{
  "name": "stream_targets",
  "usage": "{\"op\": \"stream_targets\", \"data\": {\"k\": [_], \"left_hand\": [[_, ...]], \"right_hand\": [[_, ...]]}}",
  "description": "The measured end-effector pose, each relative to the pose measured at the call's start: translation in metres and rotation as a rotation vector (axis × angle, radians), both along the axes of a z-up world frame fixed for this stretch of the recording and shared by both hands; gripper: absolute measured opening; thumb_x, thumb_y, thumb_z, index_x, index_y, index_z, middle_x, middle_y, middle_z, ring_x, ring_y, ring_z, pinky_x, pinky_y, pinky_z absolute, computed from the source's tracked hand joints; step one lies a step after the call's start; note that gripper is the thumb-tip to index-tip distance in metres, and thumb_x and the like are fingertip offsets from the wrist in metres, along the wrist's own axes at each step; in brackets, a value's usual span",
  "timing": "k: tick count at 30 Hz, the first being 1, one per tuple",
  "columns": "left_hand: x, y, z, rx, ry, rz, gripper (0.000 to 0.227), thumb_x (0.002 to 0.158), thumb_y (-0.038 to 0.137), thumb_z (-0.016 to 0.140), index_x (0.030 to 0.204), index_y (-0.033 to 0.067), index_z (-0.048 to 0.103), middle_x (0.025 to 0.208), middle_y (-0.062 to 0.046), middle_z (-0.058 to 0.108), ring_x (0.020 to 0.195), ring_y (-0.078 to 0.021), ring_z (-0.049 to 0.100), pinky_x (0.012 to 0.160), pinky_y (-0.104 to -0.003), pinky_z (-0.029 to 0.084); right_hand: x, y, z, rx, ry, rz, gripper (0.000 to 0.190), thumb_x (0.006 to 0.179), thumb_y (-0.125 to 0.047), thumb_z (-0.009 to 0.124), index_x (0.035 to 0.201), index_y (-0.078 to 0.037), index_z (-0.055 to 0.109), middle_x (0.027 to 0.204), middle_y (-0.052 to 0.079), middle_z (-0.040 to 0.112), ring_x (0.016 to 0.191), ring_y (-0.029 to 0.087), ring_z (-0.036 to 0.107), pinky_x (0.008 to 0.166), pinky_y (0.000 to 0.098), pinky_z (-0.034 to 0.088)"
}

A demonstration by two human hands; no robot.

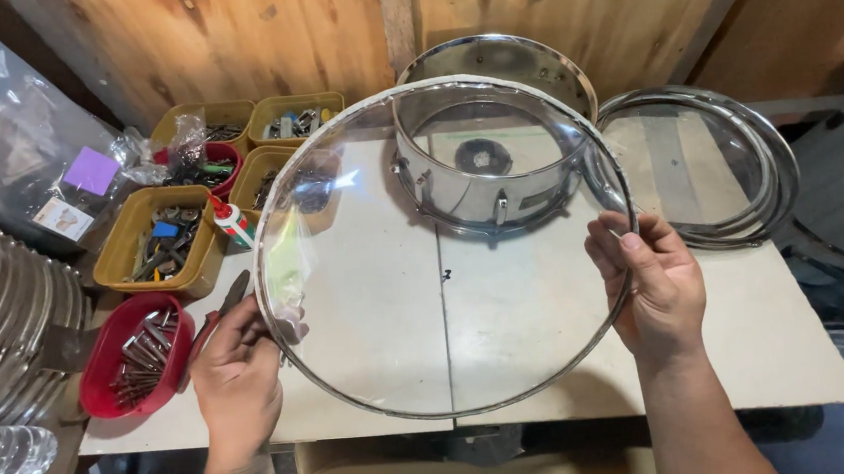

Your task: The person cuts a circular metal ring with shears, then places a mesh screen inside the ring. They position the ring and screen assembly onto a metal drum shell and adjust it to fit.

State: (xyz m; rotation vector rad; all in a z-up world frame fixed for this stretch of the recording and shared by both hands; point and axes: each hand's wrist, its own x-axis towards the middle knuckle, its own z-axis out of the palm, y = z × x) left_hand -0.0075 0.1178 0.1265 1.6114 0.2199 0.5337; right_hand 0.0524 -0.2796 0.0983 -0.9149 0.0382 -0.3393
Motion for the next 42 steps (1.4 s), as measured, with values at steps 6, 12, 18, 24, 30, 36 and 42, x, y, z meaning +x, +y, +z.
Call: {"op": "stream_targets", "data": {"k": [6, 12, 18, 24, 30, 36, 42], "left_hand": [[0.004, -0.003, -0.006, -0.071, -0.052, -0.086, 0.047, 0.086, -0.014, 0.06, 0.132, -0.0049, 0.063, 0.113, -0.025, 0.075, 0.094, -0.0317, 0.078, 0.084, -0.041, 0.07], [0.022, -0.008, -0.03, -0.188, -0.103, -0.076, 0.038, 0.09, -0.012, 0.051, 0.126, -0.0072, 0.063, 0.093, -0.027, 0.075, 0.077, -0.0293, 0.075, 0.072, -0.038, 0.069], [0.021, -0.029, -0.061, -0.672, 0.071, -0.328, 0.031, 0.097, -0.001, 0.05, 0.126, -0.007, 0.06, 0.098, -0.032, 0.071, 0.079, -0.0393, 0.072, 0.08, -0.049, 0.061], [0.007, -0.047, -0.049, -0.751, 0.123, -0.541, 0.03, 0.094, 0.013, 0.065, 0.117, -0.0053, 0.062, 0.097, -0.028, 0.076, 0.085, -0.0424, 0.077, 0.079, -0.053, 0.065], [0.006, -0.049, -0.04, -0.75, 0.101, -0.566, 0.038, 0.091, 0.021, 0.072, 0.115, -0.0046, 0.058, 0.091, -0.028, 0.076, 0.077, -0.0412, 0.076, 0.074, -0.05, 0.065], [0.007, -0.047, -0.05, -0.781, 0.091, -0.542, 0.033, 0.093, 0.022, 0.071, 0.111, -0.0034, 0.059, 0.085, -0.026, 0.074, 0.07, -0.0403, 0.072, 0.072, -0.049, 0.062], [0.006, -0.049, -0.063, -0.791, 0.122, -0.493, 0.028, 0.096, 0.025, 0.066, 0.106, -0.0012, 0.062, 0.08, -0.021, 0.066, 0.08, -0.0331, 0.069, 0.071, -0.046, 0.061]], "right_hand": [[0.012, -0.009, -0.016, 0.032, 0.04, -0.047, 0.019, 0.102, -0.003, 0.059, 0.118, -0.014, 0.06, 0.116, 0.018, 0.072, 0.105, 0.031, 0.075, 0.098, 0.0397, 0.063], [0.016, -0.011, -0.015, 0.077, 0.093, -0.114, 0.019, 0.1, -0.002, 0.067, 0.117, -0.01, 0.065, 0.092, 0.012, 0.071, 0.08, 0.019, 0.07, 0.088, 0.0323, 0.067], [0.022, -0.012, -0.003, 0.147, 0.231, -0.223, 0.011, 0.102, -0.005, 0.067, 0.107, -0.015, 0.065, 0.089, 0.005, 0.072, 0.078, 0.015, 0.072, 0.085, 0.0315, 0.069], [0.035, -0.026, -0.018, 0.144, 0.371, -0.267, 0.011, 0.1, -0.006, 0.067, 0.108, -0.014, 0.064, 0.086, 0.006, 0.072, 0.076, 0.013, 0.076, 0.081, 0.03, 0.071], [0.034, -0.02, -0.018, 0.157, 0.425, -0.257, 0.01, 0.099, -0.005, 0.067, 0.103, -0.013, 0.065, 0.088, 0.006, 0.074, 0.077, 0.012, 0.075, 0.083, 0.0277, 0.071], [0.034, -0.015, -0.019, 0.154, 0.42, -0.259, 0.011, 0.098, -0.005, 0.068, 0.104, -0.014, 0.067, 0.086, 0.004, 0.073, 0.077, 0.011, 0.075, 0.081, 0.0264, 0.071], [0.035, -0.015, -0.021, 0.135, 0.387, -0.255, 0.011, 0.098, -0.003, 0.067, 0.105, -0.011, 0.067, 0.087, 0.007, 0.074, 0.075, 0.012, 0.075, 0.081, 0.0281, 0.071]]}}
